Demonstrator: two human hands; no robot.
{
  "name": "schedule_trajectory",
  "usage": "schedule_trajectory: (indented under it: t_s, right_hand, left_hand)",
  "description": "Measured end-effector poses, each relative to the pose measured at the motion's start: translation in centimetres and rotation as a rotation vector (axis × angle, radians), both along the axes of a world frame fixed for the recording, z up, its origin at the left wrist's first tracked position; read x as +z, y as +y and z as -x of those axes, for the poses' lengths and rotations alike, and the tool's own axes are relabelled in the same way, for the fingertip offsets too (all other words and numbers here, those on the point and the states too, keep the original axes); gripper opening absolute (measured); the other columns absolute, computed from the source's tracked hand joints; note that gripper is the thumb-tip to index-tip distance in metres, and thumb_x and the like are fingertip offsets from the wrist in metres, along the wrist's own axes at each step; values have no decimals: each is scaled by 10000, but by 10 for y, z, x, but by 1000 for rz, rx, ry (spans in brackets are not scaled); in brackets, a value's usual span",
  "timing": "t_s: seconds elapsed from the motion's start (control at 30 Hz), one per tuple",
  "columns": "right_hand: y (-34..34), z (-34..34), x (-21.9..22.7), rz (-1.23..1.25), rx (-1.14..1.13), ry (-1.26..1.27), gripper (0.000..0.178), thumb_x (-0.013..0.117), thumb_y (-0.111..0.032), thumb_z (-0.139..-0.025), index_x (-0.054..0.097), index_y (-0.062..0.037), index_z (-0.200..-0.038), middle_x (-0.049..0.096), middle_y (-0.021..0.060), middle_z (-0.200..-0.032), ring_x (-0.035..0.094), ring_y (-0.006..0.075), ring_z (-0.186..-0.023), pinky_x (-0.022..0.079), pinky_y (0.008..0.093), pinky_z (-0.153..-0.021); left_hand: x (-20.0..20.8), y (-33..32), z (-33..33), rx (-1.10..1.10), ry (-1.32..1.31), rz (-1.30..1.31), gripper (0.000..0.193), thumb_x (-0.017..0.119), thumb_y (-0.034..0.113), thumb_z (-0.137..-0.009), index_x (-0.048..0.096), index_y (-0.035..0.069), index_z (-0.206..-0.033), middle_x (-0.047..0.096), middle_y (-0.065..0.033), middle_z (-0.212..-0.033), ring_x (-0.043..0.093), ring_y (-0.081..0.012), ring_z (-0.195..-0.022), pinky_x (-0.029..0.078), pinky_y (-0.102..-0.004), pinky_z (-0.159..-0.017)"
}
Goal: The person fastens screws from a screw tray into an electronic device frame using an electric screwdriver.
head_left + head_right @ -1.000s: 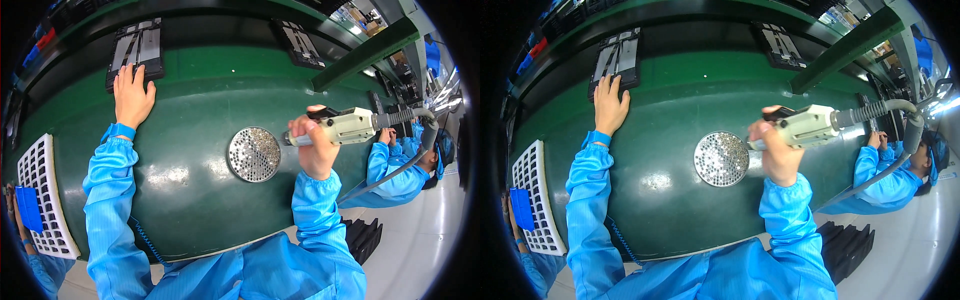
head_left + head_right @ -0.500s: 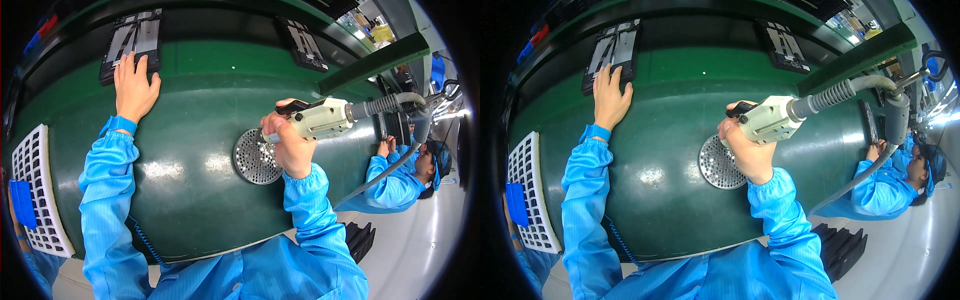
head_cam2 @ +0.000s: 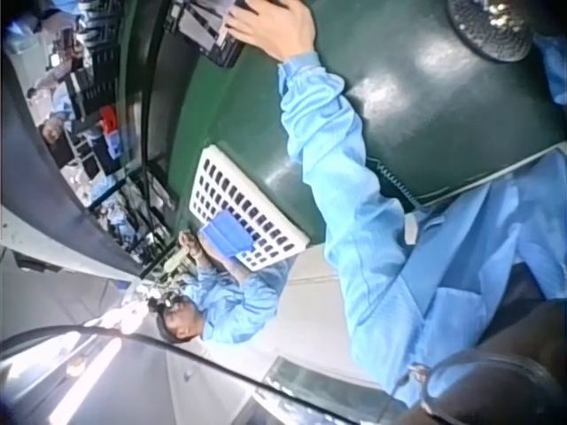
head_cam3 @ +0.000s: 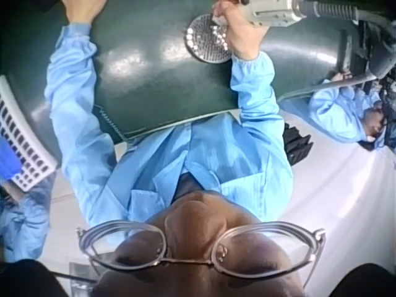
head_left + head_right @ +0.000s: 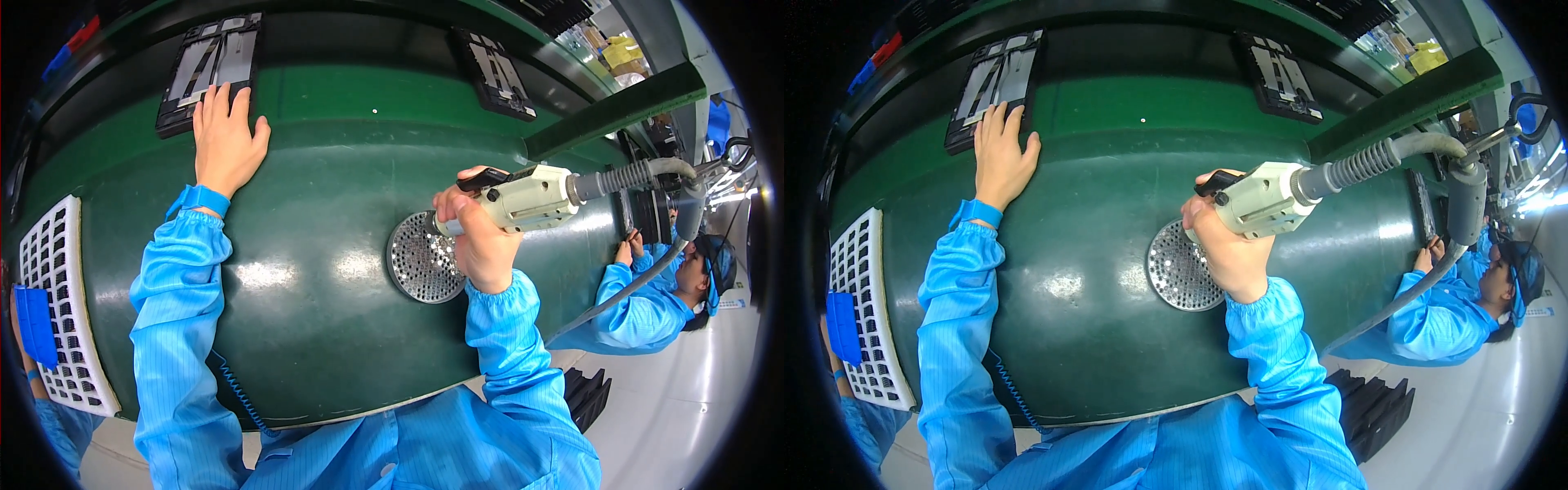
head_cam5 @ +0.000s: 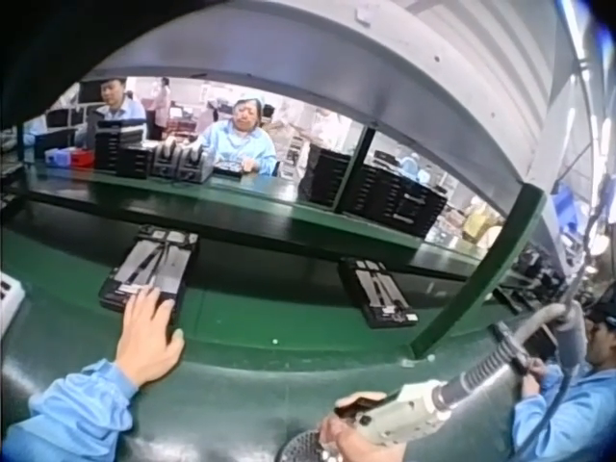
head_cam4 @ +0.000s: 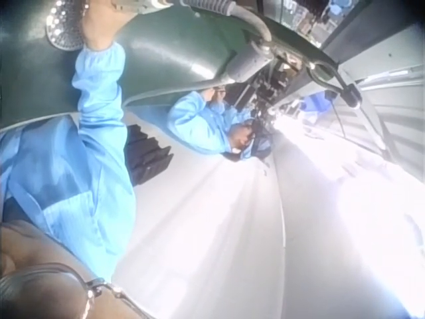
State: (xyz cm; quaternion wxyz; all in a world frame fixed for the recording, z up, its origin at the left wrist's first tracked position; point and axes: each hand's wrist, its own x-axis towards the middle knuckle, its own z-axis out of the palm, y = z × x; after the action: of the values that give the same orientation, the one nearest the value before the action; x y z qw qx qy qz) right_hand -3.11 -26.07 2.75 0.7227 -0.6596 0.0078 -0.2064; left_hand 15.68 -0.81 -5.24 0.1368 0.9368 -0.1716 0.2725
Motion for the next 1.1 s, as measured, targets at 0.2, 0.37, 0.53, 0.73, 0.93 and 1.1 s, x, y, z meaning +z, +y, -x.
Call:
schedule_trajectory:
  t_s: [0.2,0.37,0.53,0.73,0.93,1.1]
  right_hand:
    - [-5,2,1,5,3,-1,256,525,40,-838,486,0,-1088,531,73,-705,529,193,-647,468,414,-704]
    - [-3,2,1,7,-9,5,273,537,32,-834,487,6,-1102,535,74,-710,529,193,-647,469,414,-709]
    - [-16,8,7,-156,43,-158,324,586,46,-829,508,26,-1143,593,95,-779,599,187,-697,515,358,-694]
    - [-54,39,46,37,-81,-265,370,598,-83,-834,465,-21,-1173,523,63,-708,517,188,-664,450,416,-716]
    - [-109,63,27,-50,-360,-174,283,602,11,-796,519,27,-1066,586,90,-773,583,169,-665,507,324,-657]
    - [-124,68,13,-12,-385,-58,326,663,35,-759,553,-19,-1061,597,42,-913,572,110,-793,479,264,-704]
  left_hand:
    - [1,-4,2,-2,-14,1,477,581,251,-850,526,20,-1263,441,-234,-1373,337,-398,-1339,221,-516,-1125]
    - [2,-6,0,-4,-10,5,484,585,256,-845,524,19,-1263,441,-239,-1370,333,-396,-1340,217,-520,-1125]
    - [7,-11,-3,-4,-19,7,497,586,257,-842,513,14,-1268,435,-244,-1372,330,-400,-1340,215,-532,-1121]
    - [12,-13,7,-27,-43,-12,489,588,236,-840,506,6,-1264,415,-250,-1380,310,-418,-1345,203,-546,-1121]
    - [14,-26,15,-58,-54,-80,499,581,141,-790,500,-7,-1259,372,-267,-1393,258,-452,-1363,190,-590,-1105]
    - [28,-114,12,-319,-10,37,510,659,125,-694,543,-34,-1165,433,-284,-1301,368,-459,-1274,340,-541,-1036]
